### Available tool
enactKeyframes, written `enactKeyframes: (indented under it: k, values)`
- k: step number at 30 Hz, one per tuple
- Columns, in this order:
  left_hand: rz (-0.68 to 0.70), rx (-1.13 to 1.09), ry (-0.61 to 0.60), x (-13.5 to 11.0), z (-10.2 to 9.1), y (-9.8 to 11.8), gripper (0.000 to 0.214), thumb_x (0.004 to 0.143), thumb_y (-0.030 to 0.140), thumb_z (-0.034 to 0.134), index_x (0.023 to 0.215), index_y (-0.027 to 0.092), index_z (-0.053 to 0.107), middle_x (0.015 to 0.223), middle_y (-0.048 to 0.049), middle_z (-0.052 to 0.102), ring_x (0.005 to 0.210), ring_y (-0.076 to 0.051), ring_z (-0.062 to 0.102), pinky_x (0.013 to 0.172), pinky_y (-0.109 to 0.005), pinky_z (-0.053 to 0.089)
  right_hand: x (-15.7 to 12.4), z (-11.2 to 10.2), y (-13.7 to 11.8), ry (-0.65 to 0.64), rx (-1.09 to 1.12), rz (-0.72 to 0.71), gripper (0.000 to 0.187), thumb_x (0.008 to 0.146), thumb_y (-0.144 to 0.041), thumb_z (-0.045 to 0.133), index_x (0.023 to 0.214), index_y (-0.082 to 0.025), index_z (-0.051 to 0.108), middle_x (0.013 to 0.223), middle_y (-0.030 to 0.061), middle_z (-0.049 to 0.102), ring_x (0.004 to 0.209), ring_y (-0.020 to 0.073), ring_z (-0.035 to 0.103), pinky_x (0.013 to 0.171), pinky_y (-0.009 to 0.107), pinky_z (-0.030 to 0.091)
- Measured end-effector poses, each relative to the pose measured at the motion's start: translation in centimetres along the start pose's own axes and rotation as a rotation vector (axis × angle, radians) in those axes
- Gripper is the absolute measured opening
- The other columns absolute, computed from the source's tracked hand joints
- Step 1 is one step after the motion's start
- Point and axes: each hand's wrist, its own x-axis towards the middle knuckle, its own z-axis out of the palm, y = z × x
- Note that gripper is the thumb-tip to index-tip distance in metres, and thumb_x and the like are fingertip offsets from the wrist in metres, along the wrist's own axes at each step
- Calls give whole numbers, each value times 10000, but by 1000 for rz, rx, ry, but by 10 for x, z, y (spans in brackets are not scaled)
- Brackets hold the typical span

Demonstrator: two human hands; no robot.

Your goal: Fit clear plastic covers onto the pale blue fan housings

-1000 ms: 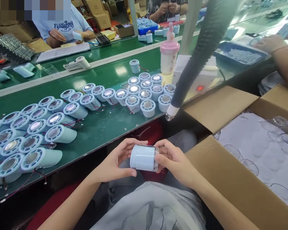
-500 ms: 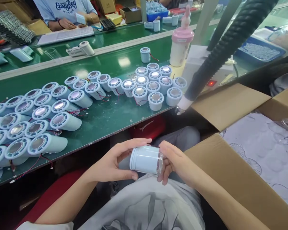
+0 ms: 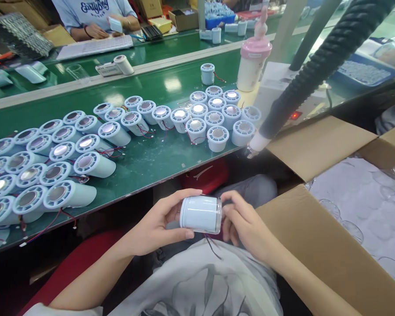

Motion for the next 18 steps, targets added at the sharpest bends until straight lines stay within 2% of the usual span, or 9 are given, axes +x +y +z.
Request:
enactKeyframes:
  k: [1, 2, 4, 5, 7, 10, 12, 14, 18]
  values:
    - [-24, -26, 6, 0, 1, 0, 612, 769, 266, 759, 1329, 252, 512, 1229, -91, 584, 1031, -223, 621, 850, -317, 548, -1, -1, 2, 110, -114, -234, 223, 925, -321, 555, 1138, -260, 535, 1115, 78, 697, 778, 169, 696, 593, 267, 555]
    - [-45, -51, 6, 0, 1, 0, 620, 770, 277, 759, 1335, 251, 504, 1201, -90, 599, 1015, -222, 625, 836, -315, 547, -1, -1, 4, 172, -237, -472, 341, 879, -195, 608, 1188, -302, 511, 1315, 69, 607, 1052, 218, 658, 817, 362, 568]
    - [-84, -105, -15, 0, 0, -1, 643, 776, 302, 755, 1355, 250, 481, 1127, -87, 631, 952, -212, 640, 799, -312, 548, -2, -3, 7, 148, -453, -827, 555, 809, -26, 622, 1241, -359, 515, 1492, 23, 448, 1331, 263, 465, 1070, 491, 423]
    - [-103, -128, -32, 0, -1, -2, 657, 779, 320, 753, 1367, 249, 468, 1092, -86, 644, 912, -205, 648, 779, -313, 549, -3, -4, 8, 96, -514, -897, 610, 799, 13, 615, 1258, -379, 523, 1498, 11, 441, 1356, 267, 436, 1094, 508, 398]
    - [-128, -147, -58, 1, -3, -3, 706, 768, 345, 763, 1392, 250, 448, 1082, -89, 656, 873, -204, 661, 761, -320, 551, -5, -5, 9, 13, -485, -822, 643, 810, 5, 638, 1297, -398, 521, 1451, 16, 502, 1324, 258, 479, 1059, 471, 453]
    - [-57, -134, -77, 2, -5, -3, 733, 714, 279, 811, 1376, 256, 496, 1267, -106, 601, 1073, -259, 630, 896, -364, 537, -9, -5, 7, -93, -163, -431, 597, 843, -160, 708, 1342, -407, 491, 1383, 27, 572, 1240, 250, 564, 950, 399, 546]
    - [-12, -139, -92, 2, -6, -4, 703, 706, 194, 809, 1350, 260, 536, 1359, -100, 547, 1193, -277, 576, 1000, -392, 496, -11, -5, 5, -149, 39, -259, 545, 843, -236, 726, 1319, -409, 525, 1296, 14, 634, 1141, 232, 629, 894, 355, 572]
    - [-37, -172, -103, 2, -5, -6, 694, 735, 153, 779, 1368, 266, 519, 1345, -93, 563, 1199, -266, 583, 1028, -403, 483, -11, -6, 5, -141, 97, -205, 507, 817, -249, 754, 1273, -395, 589, 1156, 4, 697, 1012, 209, 679, 840, 317, 582]
    - [-129, -243, -117, 4, -7, -10, 748, 754, 147, 761, 1423, 279, 454, 1280, -80, 622, 1161, -253, 611, 986, -379, 506, -8, -10, 8, -79, -25, -167, 522, 774, -192, 777, 1252, -352, 642, 901, -10, 734, 829, 185, 685, 787, 306, 575]
